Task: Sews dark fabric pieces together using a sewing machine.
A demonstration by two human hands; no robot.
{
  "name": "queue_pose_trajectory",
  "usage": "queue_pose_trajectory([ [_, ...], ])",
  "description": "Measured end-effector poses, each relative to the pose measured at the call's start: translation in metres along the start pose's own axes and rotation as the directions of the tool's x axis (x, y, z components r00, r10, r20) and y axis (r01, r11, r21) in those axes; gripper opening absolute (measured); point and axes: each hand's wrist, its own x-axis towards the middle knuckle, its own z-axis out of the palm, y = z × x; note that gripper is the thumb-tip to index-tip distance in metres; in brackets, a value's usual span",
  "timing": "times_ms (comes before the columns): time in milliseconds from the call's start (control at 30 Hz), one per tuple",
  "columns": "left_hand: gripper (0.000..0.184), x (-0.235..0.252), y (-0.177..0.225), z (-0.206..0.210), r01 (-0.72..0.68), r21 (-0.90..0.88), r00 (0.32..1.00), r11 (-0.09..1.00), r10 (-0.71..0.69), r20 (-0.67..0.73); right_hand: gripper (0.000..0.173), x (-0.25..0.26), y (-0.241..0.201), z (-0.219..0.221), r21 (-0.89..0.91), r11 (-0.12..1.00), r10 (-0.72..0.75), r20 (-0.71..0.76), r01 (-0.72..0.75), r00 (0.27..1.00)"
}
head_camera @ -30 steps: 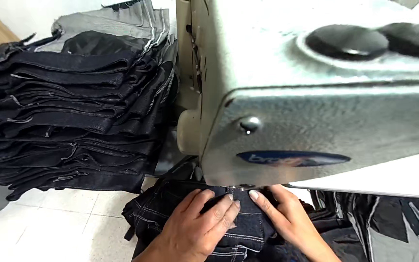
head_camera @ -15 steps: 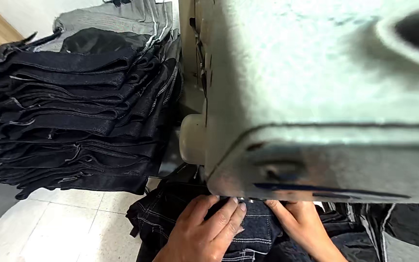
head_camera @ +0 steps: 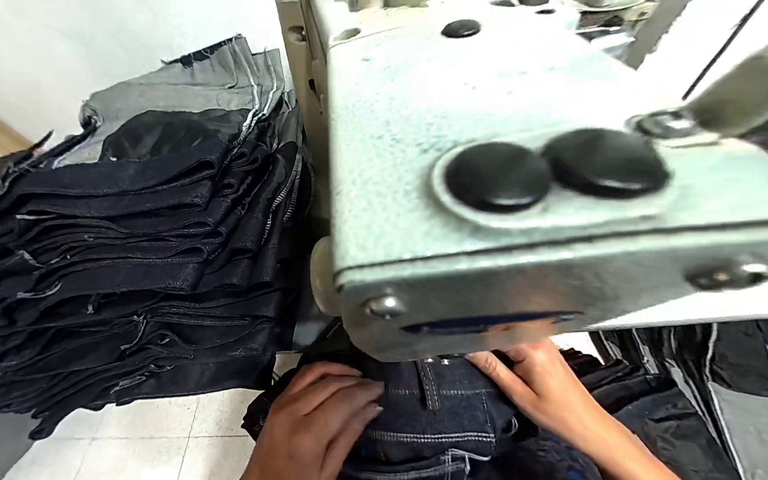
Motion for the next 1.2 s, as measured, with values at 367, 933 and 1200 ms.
queue_pose_trajectory([
  [367,0.031,0.021,-0.014,0.028,0.300,-0.057,0.949,0.952,-0.304,-0.081,0.039,-0.005,0.000,0.004,0.029,0.998,0.050,-0.013,-0.050,0.999],
  [933,0.020,0.071,-0.003,0.041,0.717,-0.134,0.696,0.684,-0.694,0.184,0.017,0.042,-0.003,0.000,0.123,0.968,0.224,-0.032,-0.219,0.974],
  [1200,0.025,0.066,-0.011,0.044,0.660,-0.075,0.749,0.748,-0.646,0.149,0.019,0.042,-0.005,0.000,0.224,0.917,0.333,0.029,-0.330,0.943],
])
